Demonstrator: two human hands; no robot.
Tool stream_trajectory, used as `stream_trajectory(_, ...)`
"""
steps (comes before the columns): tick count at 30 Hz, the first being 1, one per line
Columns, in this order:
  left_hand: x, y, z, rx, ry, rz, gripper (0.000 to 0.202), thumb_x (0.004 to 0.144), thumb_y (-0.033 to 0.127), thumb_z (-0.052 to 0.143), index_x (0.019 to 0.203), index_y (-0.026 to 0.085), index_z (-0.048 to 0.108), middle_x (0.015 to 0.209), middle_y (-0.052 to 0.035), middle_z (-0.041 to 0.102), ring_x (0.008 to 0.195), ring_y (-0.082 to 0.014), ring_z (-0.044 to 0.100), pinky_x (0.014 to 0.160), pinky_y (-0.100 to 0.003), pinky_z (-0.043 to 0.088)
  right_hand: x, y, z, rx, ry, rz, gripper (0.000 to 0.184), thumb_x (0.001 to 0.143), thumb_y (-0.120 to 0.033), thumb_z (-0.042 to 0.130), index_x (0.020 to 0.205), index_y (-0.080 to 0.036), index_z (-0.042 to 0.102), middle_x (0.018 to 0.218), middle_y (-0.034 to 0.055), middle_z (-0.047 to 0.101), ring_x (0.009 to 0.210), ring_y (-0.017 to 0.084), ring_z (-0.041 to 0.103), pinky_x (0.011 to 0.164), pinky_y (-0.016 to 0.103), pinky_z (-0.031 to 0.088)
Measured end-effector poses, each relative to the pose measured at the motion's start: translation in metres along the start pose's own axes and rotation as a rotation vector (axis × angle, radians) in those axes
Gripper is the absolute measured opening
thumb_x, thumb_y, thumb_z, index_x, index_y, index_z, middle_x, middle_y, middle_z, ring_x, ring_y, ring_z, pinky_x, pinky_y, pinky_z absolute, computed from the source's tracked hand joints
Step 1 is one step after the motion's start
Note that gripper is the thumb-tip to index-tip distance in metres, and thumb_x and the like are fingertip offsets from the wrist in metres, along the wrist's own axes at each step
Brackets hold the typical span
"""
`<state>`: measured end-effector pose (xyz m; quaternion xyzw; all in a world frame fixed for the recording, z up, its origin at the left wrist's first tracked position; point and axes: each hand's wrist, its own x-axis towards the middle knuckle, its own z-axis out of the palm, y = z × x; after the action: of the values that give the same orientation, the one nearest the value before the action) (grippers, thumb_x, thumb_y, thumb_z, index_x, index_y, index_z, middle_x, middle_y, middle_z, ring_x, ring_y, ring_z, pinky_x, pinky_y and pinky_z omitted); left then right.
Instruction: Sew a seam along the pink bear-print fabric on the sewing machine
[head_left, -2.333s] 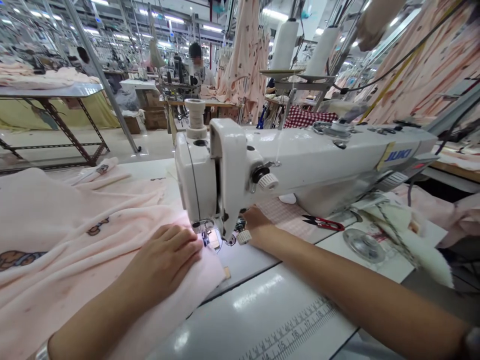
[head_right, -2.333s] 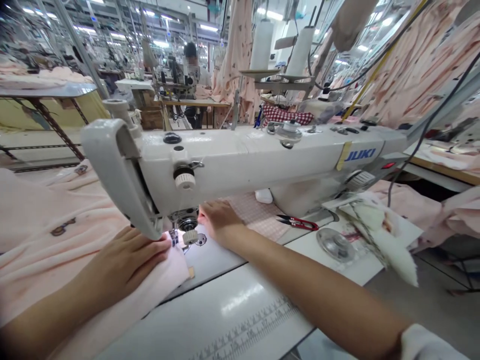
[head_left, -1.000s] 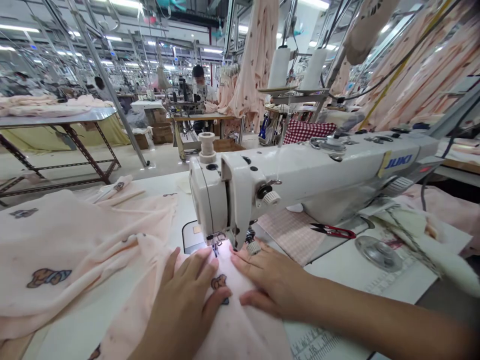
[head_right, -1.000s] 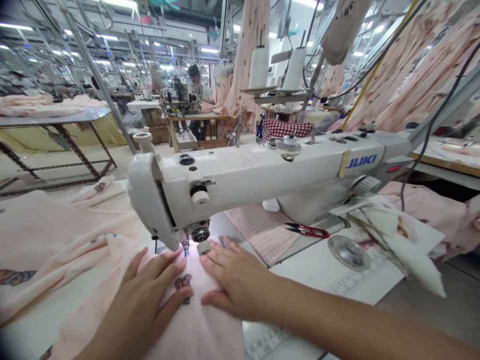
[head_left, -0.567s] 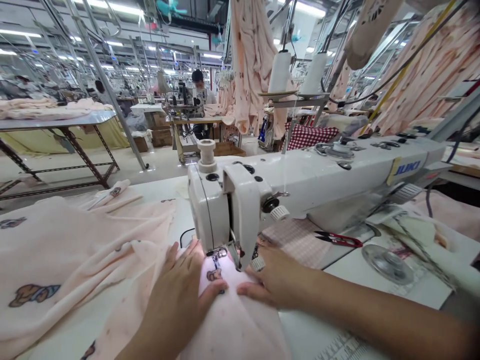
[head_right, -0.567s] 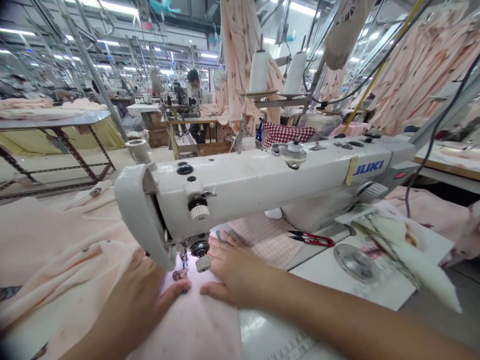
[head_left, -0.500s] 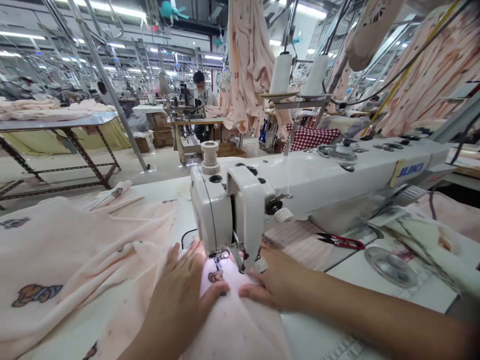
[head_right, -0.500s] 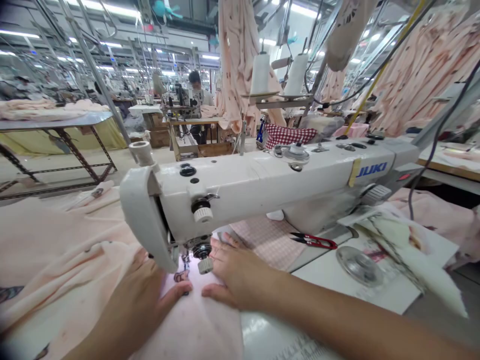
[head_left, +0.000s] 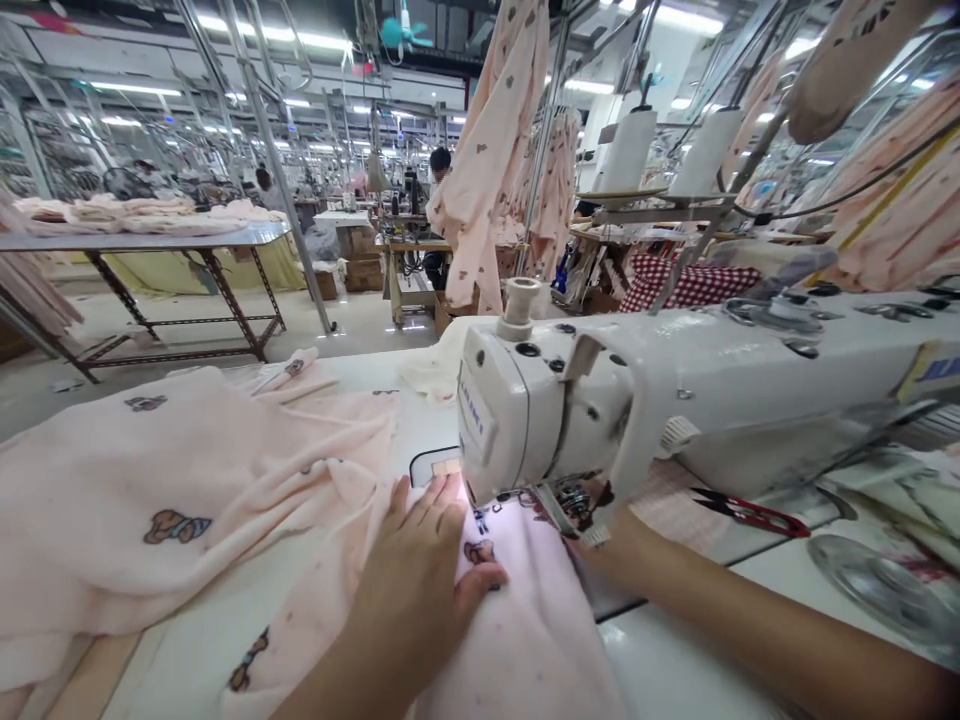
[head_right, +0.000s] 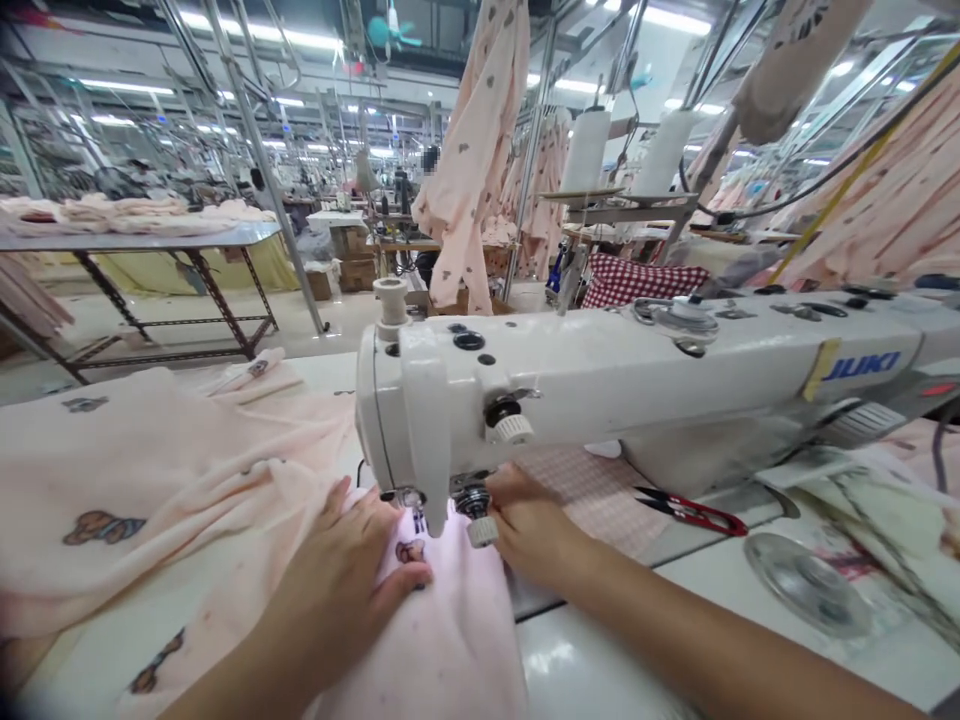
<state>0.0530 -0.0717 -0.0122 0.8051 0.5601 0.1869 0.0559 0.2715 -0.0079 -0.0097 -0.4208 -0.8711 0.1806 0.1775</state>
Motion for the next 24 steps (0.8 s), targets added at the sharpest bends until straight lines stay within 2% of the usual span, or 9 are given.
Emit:
stream_trajectory(4,-0.001,-0.002,0.002,0.029,0.079,0.05,0.036,0.084,0.049,0.055,0.099,0.017,0.058,0.103,-0.0091,0.067,0.118,-0.0294,0.054,0.108,-0.057,0.029,-0.006,-0.011,-0.005,-0.028,-0.012,-0.026,0.025,0.086,-0.034,0.047,0.088,-0.022,0.069,0.091,0.0062,0.071,0.089,0.025,0.064,0.09,0.04,0.049)
stream_trajectory(6,-0.007,-0.001,0.001,0.094,0.154,0.102,0.036,0.085,0.045,0.054,0.108,0.017,0.055,0.111,-0.0101,0.066,0.118,-0.0284,0.054,0.105,-0.054,0.035,-0.016,-0.021,-0.01,-0.095,-0.045,-0.072,0.029,0.087,-0.036,0.051,0.105,-0.019,0.067,0.107,0.0097,0.069,0.099,0.027,0.063,0.093,0.043,0.048)
stream_trajectory(8,-0.018,0.0,-0.001,0.194,0.229,0.201,0.037,0.088,0.042,0.049,0.114,0.015,0.053,0.12,-0.0113,0.063,0.116,-0.0273,0.055,0.099,-0.051,0.04,-0.03,-0.032,-0.016,-0.184,-0.098,-0.211,0.036,0.09,-0.032,0.051,0.122,-0.018,0.058,0.123,0.0116,0.061,0.112,0.025,0.059,0.098,0.041,0.046)
stream_trajectory(11,-0.039,0.001,-0.002,0.345,0.318,0.411,0.047,0.089,0.051,0.042,0.111,0.012,0.056,0.121,-0.0125,0.063,0.111,-0.026,0.059,0.089,-0.045,0.043,-0.05,-0.047,-0.022,-0.247,-0.128,-0.442,0.042,0.094,-0.03,0.049,0.133,-0.016,0.047,0.138,0.0102,0.049,0.132,0.02,0.041,0.112,0.039,0.031)
stream_trajectory(13,-0.048,0.001,-0.002,0.41,0.347,0.489,0.055,0.087,0.059,0.038,0.107,0.012,0.059,0.117,-0.0118,0.066,0.107,-0.0246,0.061,0.087,-0.043,0.041,-0.059,-0.053,-0.022,-0.23,-0.183,-0.491,0.046,0.095,-0.035,0.048,0.136,-0.014,0.044,0.142,0.0095,0.043,0.137,0.019,0.033,0.117,0.042,0.018)
stream_trajectory(17,-0.057,0.001,-0.005,0.461,0.348,0.531,0.055,0.087,0.061,0.037,0.102,0.015,0.062,0.112,-0.01,0.068,0.101,-0.0238,0.063,0.086,-0.04,0.038,-0.063,-0.055,-0.015,-0.141,-0.367,-0.407,0.051,0.097,-0.043,0.04,0.14,-0.016,0.038,0.145,0.0081,0.038,0.137,0.02,0.031,0.118,0.045,0.005)
stream_trajectory(20,-0.062,0.001,-0.009,0.463,0.347,0.565,0.054,0.087,0.061,0.038,0.1,0.015,0.063,0.11,-0.0097,0.069,0.099,-0.0232,0.063,0.086,-0.038,0.038,-0.063,-0.055,-0.013,-0.123,-0.408,-0.356,0.05,0.099,-0.042,0.036,0.143,-0.019,0.034,0.148,0.0072,0.032,0.139,0.02,0.026,0.117,0.049,0.0)
stream_trajectory(23,-0.062,-0.011,-0.011,0.412,0.32,0.532,0.054,0.085,0.06,0.043,0.108,0.015,0.061,0.118,-0.0093,0.065,0.106,-0.0216,0.061,0.091,-0.035,0.039,-0.078,-0.046,-0.029,-0.114,-0.405,-0.356,0.049,0.097,-0.043,0.039,0.142,-0.022,0.037,0.146,0.0063,0.037,0.137,0.02,0.031,0.117,0.048,0.009)
stream_trajectory(24,-0.059,-0.019,-0.012,0.385,0.282,0.496,0.052,0.086,0.057,0.045,0.113,0.016,0.059,0.123,-0.0087,0.062,0.111,-0.0214,0.059,0.094,-0.035,0.04,-0.09,-0.037,-0.039,-0.119,-0.335,-0.297,0.047,0.095,-0.046,0.042,0.138,-0.026,0.043,0.141,0.0051,0.044,0.133,0.02,0.039,0.117,0.045,0.017)
